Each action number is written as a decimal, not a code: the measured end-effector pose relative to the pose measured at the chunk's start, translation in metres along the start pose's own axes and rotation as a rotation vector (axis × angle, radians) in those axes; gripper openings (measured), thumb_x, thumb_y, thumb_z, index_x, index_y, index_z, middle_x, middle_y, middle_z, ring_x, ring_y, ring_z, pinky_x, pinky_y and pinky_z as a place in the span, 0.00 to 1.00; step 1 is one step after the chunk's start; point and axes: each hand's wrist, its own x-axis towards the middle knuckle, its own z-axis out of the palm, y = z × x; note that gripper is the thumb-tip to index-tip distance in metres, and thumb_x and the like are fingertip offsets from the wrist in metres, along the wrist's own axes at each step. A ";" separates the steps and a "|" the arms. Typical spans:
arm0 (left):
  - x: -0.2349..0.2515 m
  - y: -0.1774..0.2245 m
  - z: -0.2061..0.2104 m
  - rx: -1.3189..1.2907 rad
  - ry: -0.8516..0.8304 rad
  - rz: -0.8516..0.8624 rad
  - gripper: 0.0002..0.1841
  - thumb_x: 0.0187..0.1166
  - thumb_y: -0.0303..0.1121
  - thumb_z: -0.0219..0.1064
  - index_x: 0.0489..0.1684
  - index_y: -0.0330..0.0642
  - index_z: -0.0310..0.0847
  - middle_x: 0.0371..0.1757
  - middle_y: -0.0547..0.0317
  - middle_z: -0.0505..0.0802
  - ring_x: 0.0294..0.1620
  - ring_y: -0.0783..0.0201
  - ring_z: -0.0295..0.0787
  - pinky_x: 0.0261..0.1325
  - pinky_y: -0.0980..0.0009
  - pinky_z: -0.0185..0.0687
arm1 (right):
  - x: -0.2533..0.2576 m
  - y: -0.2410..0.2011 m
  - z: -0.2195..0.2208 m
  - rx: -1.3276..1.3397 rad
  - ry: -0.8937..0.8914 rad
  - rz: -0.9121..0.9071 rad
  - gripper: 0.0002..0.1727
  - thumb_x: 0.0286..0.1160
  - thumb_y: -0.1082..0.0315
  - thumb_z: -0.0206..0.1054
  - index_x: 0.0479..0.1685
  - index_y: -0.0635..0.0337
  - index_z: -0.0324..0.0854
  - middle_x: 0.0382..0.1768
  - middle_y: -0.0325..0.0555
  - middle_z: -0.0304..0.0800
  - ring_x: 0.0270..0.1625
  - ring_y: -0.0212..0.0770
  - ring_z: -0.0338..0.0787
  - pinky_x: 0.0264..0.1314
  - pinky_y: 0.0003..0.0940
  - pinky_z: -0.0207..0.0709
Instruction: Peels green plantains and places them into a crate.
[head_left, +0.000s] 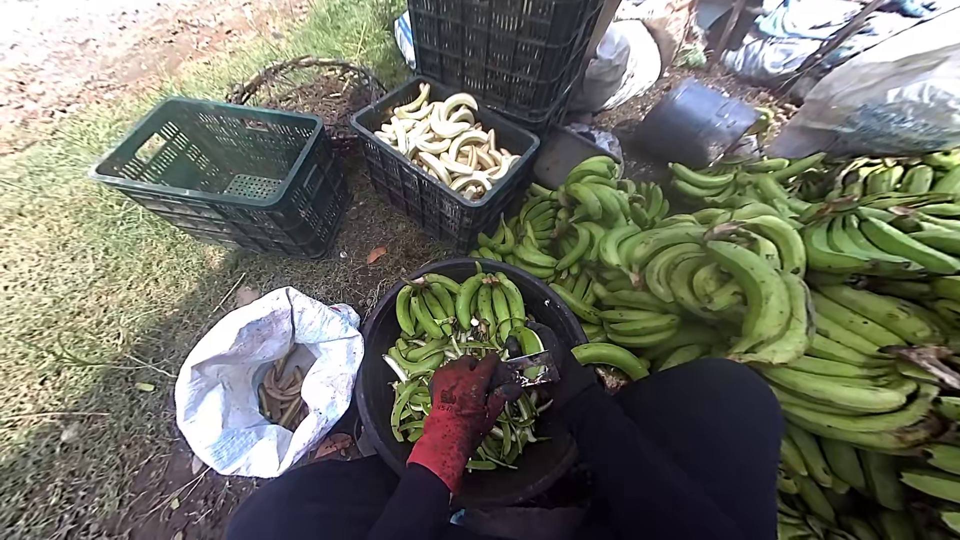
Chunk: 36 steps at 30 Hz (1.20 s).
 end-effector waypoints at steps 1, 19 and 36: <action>0.002 0.001 0.000 0.006 -0.003 -0.011 0.32 0.77 0.66 0.59 0.67 0.55 0.88 0.49 0.46 0.94 0.50 0.44 0.93 0.54 0.42 0.86 | 0.008 0.004 -0.009 -0.034 -0.026 -0.020 0.20 0.94 0.54 0.38 0.42 0.55 0.71 0.22 0.42 0.79 0.19 0.34 0.81 0.19 0.27 0.77; 0.003 -0.016 0.009 -0.527 -0.194 -0.307 0.28 0.90 0.61 0.46 0.67 0.55 0.85 0.55 0.60 0.92 0.53 0.66 0.91 0.59 0.58 0.89 | 0.005 0.010 -0.043 -0.139 -0.275 0.002 0.32 0.94 0.43 0.33 0.57 0.54 0.79 0.27 0.46 0.85 0.21 0.37 0.85 0.20 0.31 0.82; 0.017 -0.016 0.005 -0.284 -0.113 -0.397 0.24 0.87 0.47 0.58 0.74 0.43 0.80 0.66 0.42 0.89 0.69 0.45 0.85 0.75 0.45 0.77 | -0.012 0.043 -0.041 -0.292 -0.354 -0.234 0.24 0.94 0.61 0.36 0.69 0.61 0.74 0.45 0.43 0.90 0.41 0.31 0.90 0.45 0.28 0.87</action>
